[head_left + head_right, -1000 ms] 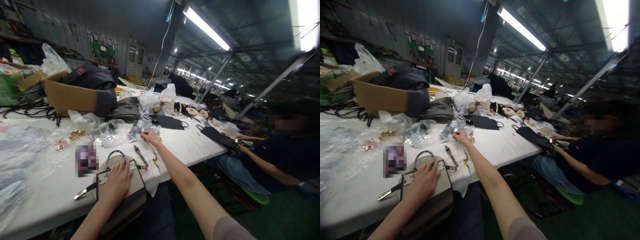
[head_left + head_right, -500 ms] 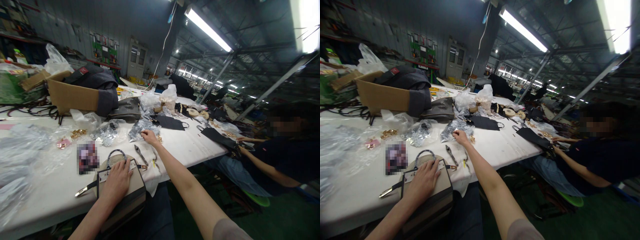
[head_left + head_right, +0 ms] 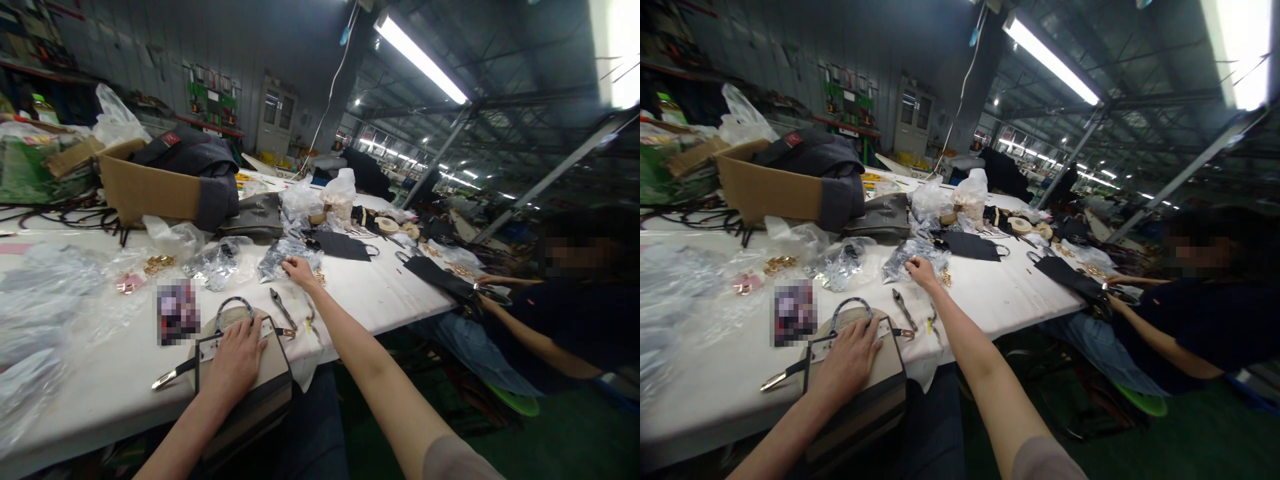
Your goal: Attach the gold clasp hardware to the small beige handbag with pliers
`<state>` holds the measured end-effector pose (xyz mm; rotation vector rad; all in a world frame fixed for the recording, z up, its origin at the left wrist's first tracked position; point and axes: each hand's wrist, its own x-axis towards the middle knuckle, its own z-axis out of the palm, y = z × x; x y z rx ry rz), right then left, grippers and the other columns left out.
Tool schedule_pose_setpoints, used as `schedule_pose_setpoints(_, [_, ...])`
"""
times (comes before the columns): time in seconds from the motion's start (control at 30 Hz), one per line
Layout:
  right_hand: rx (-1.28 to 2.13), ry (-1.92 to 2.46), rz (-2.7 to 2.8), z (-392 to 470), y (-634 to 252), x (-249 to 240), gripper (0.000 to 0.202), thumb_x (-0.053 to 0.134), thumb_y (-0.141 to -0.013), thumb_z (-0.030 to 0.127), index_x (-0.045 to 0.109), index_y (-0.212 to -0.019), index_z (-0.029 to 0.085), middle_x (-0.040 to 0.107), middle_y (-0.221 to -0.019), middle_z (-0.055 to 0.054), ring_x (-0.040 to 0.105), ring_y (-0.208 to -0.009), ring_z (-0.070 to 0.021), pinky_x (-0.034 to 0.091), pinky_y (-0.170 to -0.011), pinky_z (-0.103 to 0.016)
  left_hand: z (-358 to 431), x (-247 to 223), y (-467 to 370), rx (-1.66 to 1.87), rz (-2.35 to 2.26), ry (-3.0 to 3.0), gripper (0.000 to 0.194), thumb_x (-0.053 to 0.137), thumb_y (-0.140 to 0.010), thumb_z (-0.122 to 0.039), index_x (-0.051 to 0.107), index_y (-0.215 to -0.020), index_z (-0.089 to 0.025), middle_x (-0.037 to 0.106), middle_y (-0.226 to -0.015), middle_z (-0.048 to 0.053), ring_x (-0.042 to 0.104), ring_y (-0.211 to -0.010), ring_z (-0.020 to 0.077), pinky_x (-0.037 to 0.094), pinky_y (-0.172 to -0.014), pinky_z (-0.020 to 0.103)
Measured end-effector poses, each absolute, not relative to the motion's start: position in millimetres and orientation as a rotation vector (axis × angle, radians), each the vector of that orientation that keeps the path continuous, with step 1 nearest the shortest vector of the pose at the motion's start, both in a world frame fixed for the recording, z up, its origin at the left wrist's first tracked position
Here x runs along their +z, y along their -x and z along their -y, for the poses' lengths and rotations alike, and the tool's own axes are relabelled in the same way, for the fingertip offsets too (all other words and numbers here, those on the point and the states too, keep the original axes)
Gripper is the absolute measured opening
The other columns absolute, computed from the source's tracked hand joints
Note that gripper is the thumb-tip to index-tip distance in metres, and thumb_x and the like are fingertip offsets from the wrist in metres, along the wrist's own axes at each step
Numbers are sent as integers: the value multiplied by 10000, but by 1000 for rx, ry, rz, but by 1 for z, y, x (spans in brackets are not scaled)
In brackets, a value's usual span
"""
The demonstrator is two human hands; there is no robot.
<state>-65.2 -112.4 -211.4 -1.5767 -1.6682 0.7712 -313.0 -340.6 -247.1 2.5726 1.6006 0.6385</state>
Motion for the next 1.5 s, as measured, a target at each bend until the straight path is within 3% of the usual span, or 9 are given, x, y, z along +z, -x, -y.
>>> schedule_pose_setpoints(0.27, [796, 1544, 1659, 110, 66, -209, 329, 630, -961, 322, 803, -1174, 143, 750, -815, -18, 662, -742, -178, 506, -711, -253, 340, -248, 313, 612, -1608, -2562, 534, 458, -1179, -332, 594, -1641, -103, 691, -1502, 209, 611, -1369, 388, 499, -1214, 562])
schedule_pose_setpoints(0.7, [631, 1556, 1780, 107, 68, -204, 175, 610, -983, 170, 781, -943, 165, 781, -875, -39, 679, -841, -188, 507, -855, -280, 341, -247, 313, 598, -1611, -2569, 534, 486, -1176, -332, 623, -1630, -87, 693, -1505, 219, 624, -1363, 394, 515, -1222, 575])
schedule_pose_setpoints(1.13, [491, 1502, 1832, 102, 73, -207, 191, 675, -997, 147, 854, -1048, 191, 873, -1160, -95, 747, -1083, -250, 534, -1049, -342, 340, -246, 313, 618, -1628, -2553, 515, 498, -1163, -332, 649, -1608, -122, 711, -1502, 210, 640, -1376, 397, 532, -1222, 574])
schedule_pose_setpoints(1.5, [506, 1534, 1797, 103, 73, -208, 150, 622, -990, 141, 761, -958, 185, 807, -1047, -90, 669, -995, -234, 515, -1003, -340, 340, -246, 313, 641, -1604, -2554, 531, 511, -1161, -344, 649, -1610, -98, 711, -1495, 228, 648, -1358, 403, 541, -1214, 591])
